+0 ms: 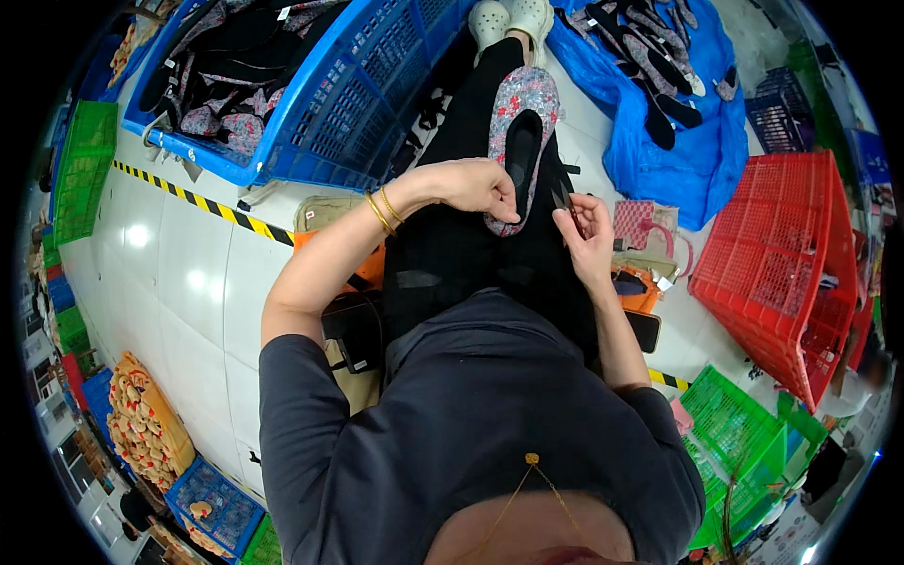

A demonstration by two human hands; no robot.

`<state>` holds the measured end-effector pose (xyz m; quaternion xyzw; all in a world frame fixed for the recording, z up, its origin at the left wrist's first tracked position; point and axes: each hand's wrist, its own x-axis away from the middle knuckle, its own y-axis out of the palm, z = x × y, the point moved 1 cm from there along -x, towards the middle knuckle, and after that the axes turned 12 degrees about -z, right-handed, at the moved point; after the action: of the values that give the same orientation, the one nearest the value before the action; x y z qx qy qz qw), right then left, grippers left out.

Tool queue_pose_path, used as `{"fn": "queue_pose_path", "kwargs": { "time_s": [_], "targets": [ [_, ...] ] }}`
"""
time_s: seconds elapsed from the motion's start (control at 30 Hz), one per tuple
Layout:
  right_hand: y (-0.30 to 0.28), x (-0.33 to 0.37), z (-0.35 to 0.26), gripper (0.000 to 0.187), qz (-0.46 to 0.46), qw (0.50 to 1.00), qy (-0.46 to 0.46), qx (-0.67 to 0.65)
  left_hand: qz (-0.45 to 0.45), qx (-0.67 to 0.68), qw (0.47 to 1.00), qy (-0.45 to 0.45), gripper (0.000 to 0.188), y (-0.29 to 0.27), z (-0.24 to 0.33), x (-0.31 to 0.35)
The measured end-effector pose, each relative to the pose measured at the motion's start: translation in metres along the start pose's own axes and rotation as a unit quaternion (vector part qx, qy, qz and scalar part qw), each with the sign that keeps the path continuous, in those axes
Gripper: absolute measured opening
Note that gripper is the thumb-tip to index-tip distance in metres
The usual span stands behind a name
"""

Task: The person sits on a low stool and repeatedly picks up floral-patterned slippers from a blue crate. They use scissors to trim loose threads and excess fabric from the edges of the slippers, then place the trimmed items into a red crate.

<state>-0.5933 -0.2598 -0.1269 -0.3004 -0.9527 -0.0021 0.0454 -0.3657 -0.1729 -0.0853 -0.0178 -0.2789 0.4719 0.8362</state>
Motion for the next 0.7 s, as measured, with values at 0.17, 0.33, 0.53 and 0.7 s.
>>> {"fn": "queue_pose_path", "kwargs": {
  "time_s": [0.17,0.33,0.53,0.7],
  "targets": [
    [-0.005,-0.007,-0.008,0.03,-0.016,0.999,0.008,0.027,0.116,0.02,0.993,0.002,0.021,0.008,0.008,0.011],
    [-0.012,-0.017,-0.049,0.029,-0.129,0.975,0.01,0.182,0.259,-0.049,0.956,0.129,0.016,0.023,0.009,0.022],
    [-0.009,-0.039,-0.091,0.03,-0.313,0.856,-0.039,0.409,0.3,-0.076,0.947,0.083,0.016,0.03,0.014,0.027],
    [0.005,-0.059,-0.115,0.023,-0.4,0.748,-0.047,0.527,0.33,-0.1,0.933,0.103,0.014,0.035,0.01,0.025]
  ]
}}
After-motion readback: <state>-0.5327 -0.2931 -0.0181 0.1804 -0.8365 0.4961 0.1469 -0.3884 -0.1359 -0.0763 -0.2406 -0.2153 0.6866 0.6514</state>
